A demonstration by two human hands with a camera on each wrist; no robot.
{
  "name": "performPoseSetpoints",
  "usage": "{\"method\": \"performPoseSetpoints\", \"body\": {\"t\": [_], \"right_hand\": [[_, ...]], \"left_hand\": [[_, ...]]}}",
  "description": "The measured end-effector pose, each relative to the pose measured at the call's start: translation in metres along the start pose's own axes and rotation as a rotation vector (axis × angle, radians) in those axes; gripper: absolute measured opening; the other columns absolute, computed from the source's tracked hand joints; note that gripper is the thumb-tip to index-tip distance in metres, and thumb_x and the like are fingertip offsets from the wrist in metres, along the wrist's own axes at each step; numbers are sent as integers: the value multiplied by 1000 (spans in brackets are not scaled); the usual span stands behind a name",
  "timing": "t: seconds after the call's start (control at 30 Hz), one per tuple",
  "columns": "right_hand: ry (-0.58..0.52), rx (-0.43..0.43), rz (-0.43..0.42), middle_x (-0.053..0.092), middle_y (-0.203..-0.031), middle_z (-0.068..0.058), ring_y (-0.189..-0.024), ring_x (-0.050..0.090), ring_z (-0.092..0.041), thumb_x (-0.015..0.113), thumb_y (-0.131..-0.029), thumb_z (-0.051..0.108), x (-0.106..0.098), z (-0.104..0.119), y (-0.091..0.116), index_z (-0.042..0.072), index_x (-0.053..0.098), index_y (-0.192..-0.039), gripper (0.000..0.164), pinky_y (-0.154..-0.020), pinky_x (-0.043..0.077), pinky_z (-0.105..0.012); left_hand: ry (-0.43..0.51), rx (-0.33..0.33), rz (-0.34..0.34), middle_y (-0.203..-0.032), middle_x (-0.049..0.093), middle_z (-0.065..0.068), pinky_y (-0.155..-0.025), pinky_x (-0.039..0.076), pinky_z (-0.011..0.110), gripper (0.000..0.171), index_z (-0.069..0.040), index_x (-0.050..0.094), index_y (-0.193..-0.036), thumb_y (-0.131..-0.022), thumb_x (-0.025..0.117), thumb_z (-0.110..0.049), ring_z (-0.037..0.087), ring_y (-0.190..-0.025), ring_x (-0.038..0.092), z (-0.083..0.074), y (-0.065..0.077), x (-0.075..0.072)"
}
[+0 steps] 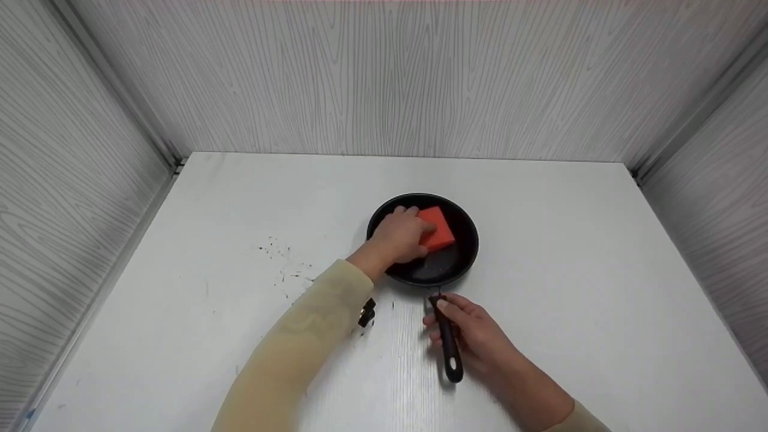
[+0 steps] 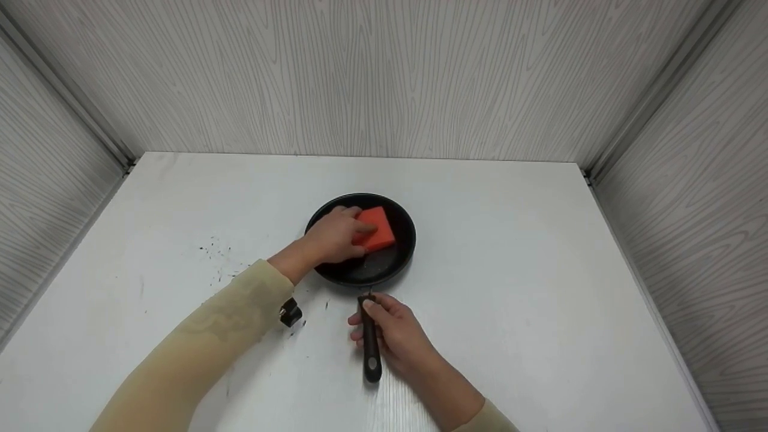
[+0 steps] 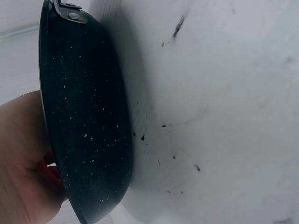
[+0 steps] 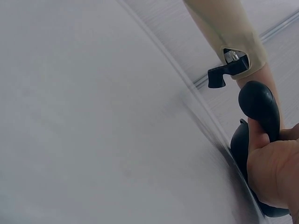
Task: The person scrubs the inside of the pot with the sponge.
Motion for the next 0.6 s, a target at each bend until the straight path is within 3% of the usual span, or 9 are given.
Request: {"method": "performPoseSetpoints", "body": {"t": [0.3,0.6], "right_hand": [[13,4,-11,75,-99,-11,-72,71,-15,58,-111,19,-1,0,0,-6,49,-146,45,-71,60,-29],[23,7,-21,75,-100,-12,-73,73,-16,60,-110,20,-2,0,0,-4,49,-144,44,-71,61,-29]], "left_hand": [[-18,-51,10,-131,63,14,-99,49,46,34,-23,73,-131,-98,75,-34,31,-112,51,5,4,-3],[-3,-47,21,-121,65,12,-99,48,47,36,-20,73,-133,-100,72,-33,33,-112,53,7,12,-5]]}}
Point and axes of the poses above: each hand's wrist, its own y-axis away from the middle knuckle, its own x-axis out of the palm, z = x × y, the point moved 8 cm from there along -y, towards the middle knuckle
